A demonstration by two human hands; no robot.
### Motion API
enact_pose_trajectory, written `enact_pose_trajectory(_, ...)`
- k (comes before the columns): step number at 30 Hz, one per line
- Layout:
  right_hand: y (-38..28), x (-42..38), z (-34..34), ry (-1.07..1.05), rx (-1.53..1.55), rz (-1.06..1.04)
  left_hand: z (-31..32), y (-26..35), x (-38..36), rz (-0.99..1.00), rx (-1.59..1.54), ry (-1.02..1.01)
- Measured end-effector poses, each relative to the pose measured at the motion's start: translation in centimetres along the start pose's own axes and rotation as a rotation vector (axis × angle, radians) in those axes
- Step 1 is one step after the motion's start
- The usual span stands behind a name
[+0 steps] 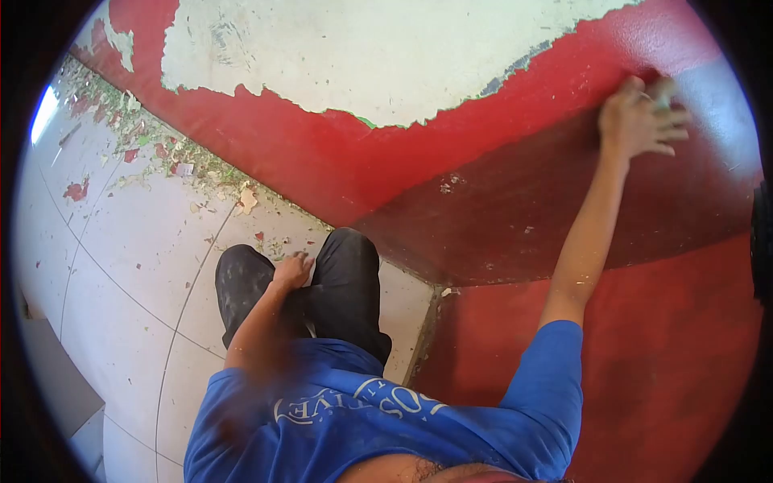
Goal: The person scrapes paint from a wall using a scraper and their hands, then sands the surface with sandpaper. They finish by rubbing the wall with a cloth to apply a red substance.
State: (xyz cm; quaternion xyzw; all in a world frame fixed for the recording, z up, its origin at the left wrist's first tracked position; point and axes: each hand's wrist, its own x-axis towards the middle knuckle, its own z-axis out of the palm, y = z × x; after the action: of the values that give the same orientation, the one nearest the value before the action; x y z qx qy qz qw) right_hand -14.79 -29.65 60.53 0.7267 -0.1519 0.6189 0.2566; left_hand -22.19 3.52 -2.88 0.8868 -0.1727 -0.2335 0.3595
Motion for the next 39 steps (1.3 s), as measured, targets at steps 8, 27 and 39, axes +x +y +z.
enact_pose_trajectory(8, -10.7, -24.6, 1.1, -0.403, 0.144, -1.203, -0.6, -0.6, -0.3, 0.154, -0.032, 0.009)
enact_pose_trajectory(27, -8.8, 11.6, 1.7, 0.145, -0.068, -0.473, 0.0, -1.9, 1.8, -0.062, -0.17, -0.111)
enact_pose_trajectory(39, -26.0, -1.1, 1.5, -0.223, -0.147, -1.077, -2.3, -0.5, 1.7, -0.068, -0.218, -0.173)
